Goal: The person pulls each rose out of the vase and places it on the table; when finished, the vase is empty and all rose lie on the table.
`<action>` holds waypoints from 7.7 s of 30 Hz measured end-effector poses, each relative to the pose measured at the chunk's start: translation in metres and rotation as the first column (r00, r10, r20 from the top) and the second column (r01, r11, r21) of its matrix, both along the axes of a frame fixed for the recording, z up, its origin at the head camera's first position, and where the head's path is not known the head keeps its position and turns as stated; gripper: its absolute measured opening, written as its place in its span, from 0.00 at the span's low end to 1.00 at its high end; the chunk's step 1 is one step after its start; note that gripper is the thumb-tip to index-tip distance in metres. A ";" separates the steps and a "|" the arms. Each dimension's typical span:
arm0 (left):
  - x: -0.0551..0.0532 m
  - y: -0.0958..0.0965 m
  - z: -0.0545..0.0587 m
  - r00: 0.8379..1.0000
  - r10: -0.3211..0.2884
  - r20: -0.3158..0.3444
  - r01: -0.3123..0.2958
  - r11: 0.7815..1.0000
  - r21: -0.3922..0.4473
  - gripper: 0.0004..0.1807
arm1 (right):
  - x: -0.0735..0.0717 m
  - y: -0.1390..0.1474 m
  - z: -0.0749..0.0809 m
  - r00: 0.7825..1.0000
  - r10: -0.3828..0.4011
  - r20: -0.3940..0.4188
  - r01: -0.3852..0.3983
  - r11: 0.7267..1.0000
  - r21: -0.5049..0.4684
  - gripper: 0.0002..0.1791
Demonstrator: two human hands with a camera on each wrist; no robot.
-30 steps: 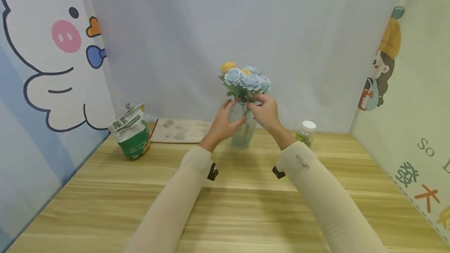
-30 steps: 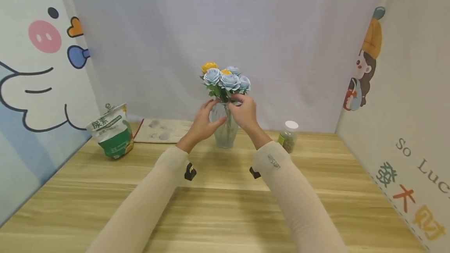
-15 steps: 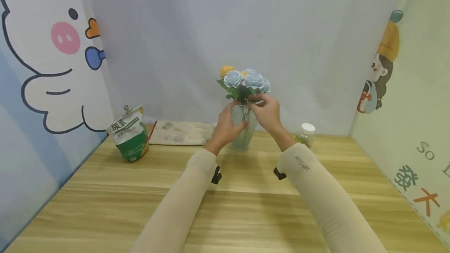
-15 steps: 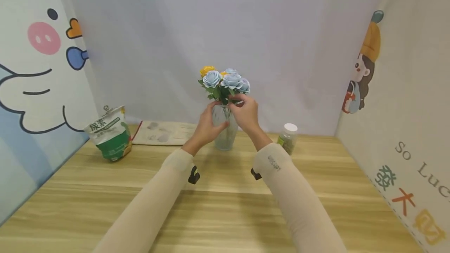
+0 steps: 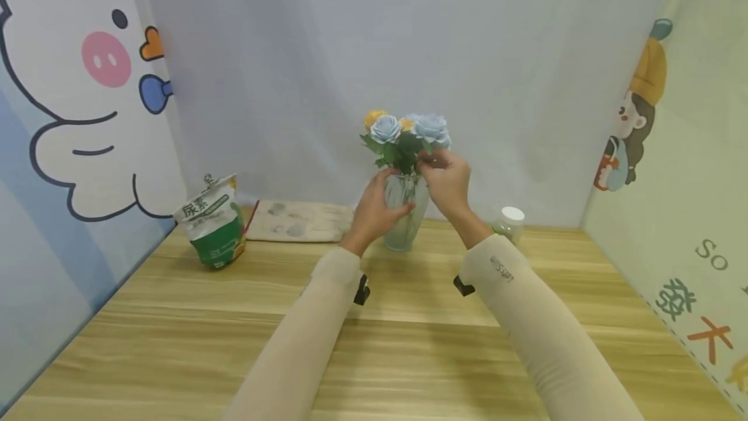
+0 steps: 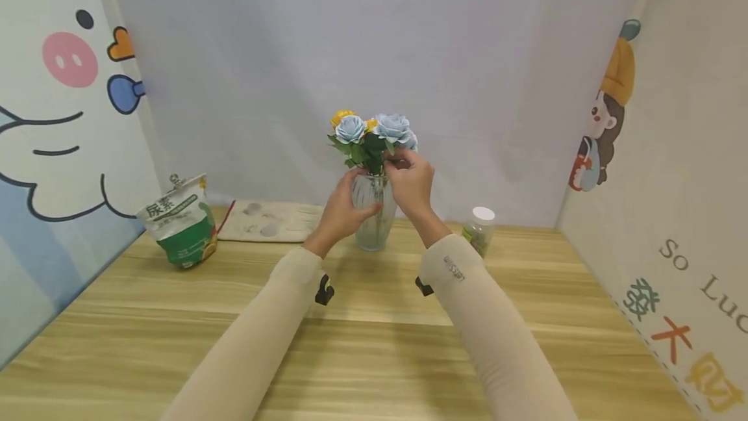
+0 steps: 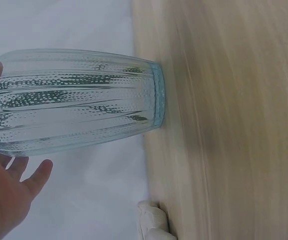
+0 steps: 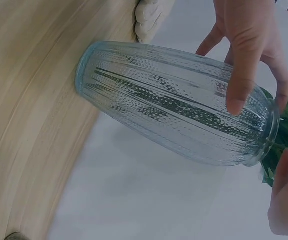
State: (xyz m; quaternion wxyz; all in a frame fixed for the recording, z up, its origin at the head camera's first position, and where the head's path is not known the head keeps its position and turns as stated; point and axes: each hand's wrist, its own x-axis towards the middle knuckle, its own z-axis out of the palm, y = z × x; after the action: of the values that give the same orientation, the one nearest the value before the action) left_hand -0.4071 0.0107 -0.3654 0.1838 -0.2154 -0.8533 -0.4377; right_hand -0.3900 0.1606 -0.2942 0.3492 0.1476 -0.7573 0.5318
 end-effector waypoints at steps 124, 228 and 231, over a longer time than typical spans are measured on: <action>-0.007 0.010 -0.012 1.000 -0.010 0.008 0.009 0.996 0.091 0.40 | 0.155 0.124 -0.015 0.930 0.291 -0.227 -0.274 0.956 0.103 0.33; -0.008 0.011 -0.019 0.998 0.055 -0.029 -0.052 0.993 0.104 0.41 | 0.118 0.263 -0.094 0.568 0.059 0.821 -0.450 0.857 0.249 0.40; -0.008 0.011 -0.019 0.998 0.061 -0.031 -0.057 0.994 0.096 0.41 | 0.118 0.263 -0.094 0.567 0.042 0.822 -0.437 0.862 0.257 0.40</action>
State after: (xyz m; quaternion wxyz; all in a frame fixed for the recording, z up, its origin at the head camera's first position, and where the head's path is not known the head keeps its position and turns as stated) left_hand -0.4147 0.0215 -0.3843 0.2213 -0.1885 -0.8343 -0.4684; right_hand -0.2718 0.4235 -0.3885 -0.1440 0.0743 -0.9015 0.4013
